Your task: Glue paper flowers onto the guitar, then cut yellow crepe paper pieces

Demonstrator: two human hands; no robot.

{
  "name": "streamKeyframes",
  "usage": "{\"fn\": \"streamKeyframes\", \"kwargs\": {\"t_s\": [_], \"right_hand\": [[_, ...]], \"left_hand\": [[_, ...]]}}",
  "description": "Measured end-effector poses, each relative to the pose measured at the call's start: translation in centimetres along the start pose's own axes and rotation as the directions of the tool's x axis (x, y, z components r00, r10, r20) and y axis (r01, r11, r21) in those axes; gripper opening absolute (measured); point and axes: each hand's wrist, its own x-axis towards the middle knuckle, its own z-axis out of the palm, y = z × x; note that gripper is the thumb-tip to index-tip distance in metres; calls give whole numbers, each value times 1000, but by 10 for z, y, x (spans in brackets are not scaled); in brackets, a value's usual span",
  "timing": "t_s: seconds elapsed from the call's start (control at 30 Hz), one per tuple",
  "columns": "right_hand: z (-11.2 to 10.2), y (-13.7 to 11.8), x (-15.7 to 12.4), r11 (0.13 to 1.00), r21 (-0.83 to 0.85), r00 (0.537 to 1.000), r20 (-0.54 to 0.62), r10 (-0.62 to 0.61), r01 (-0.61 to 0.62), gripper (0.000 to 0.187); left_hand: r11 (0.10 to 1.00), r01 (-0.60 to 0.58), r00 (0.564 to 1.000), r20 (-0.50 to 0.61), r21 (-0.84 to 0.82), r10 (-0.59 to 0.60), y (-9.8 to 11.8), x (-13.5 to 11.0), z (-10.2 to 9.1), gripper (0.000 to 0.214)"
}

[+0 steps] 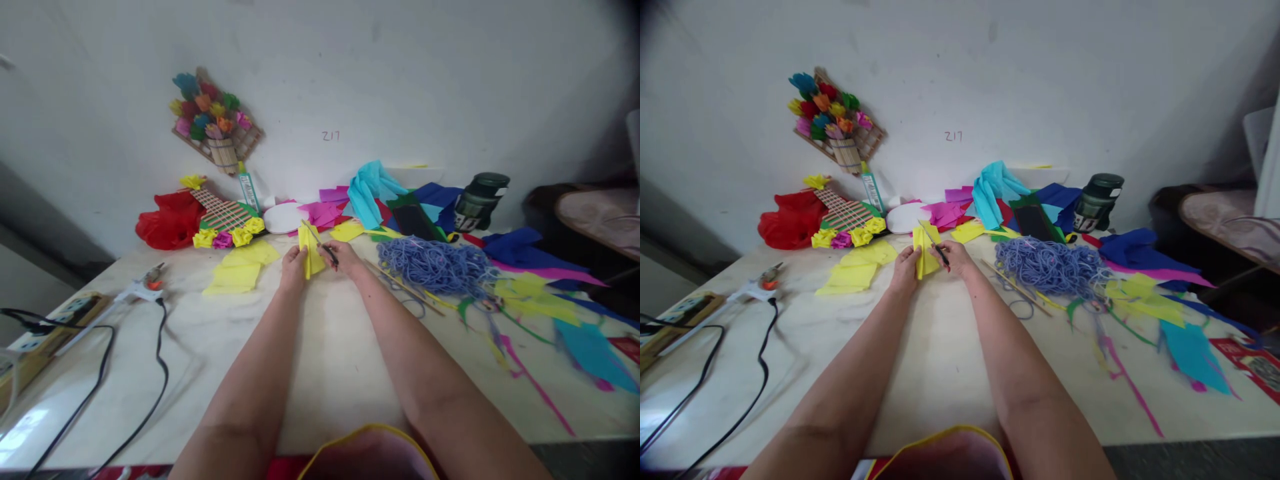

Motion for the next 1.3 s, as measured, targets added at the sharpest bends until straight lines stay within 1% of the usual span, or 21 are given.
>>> {"fn": "streamKeyframes", "kwargs": {"t_s": [0.3, 0.4, 0.57, 0.8, 1.0, 1.13, 1.3], "right_hand": [[0, 1, -4, 998, 55, 998, 62, 24, -28, 24], [-2, 5, -2, 995, 85, 997, 66, 42, -48, 27], [-3, 7, -1, 992, 122, 997, 73, 29, -38, 30], [-1, 2, -2, 996, 70, 996, 68, 54, -59, 30], [0, -3, -4, 992, 106, 997, 50, 63, -68, 33], [-1, -4, -4, 994, 97, 997, 50, 50, -55, 32], [-2, -2, -1, 996, 74, 998, 50, 48, -52, 31]], "left_hand": [[1000, 21, 1000, 3, -8, -21, 1, -2, 0, 36], [1000, 17, 1000, 15, -16, -17, 3, -4, 1, 34], [999, 37, 999, 14, -10, -37, 6, -7, 3, 37], [999, 34, 999, 15, -23, -33, 4, -6, 1, 34], [999, 41, 999, 27, -18, -41, 6, -7, 2, 34], [999, 38, 999, 16, -14, -37, 6, -7, 1, 33], [999, 41, 999, 32, -10, -40, 5, -7, 0, 34]]}}
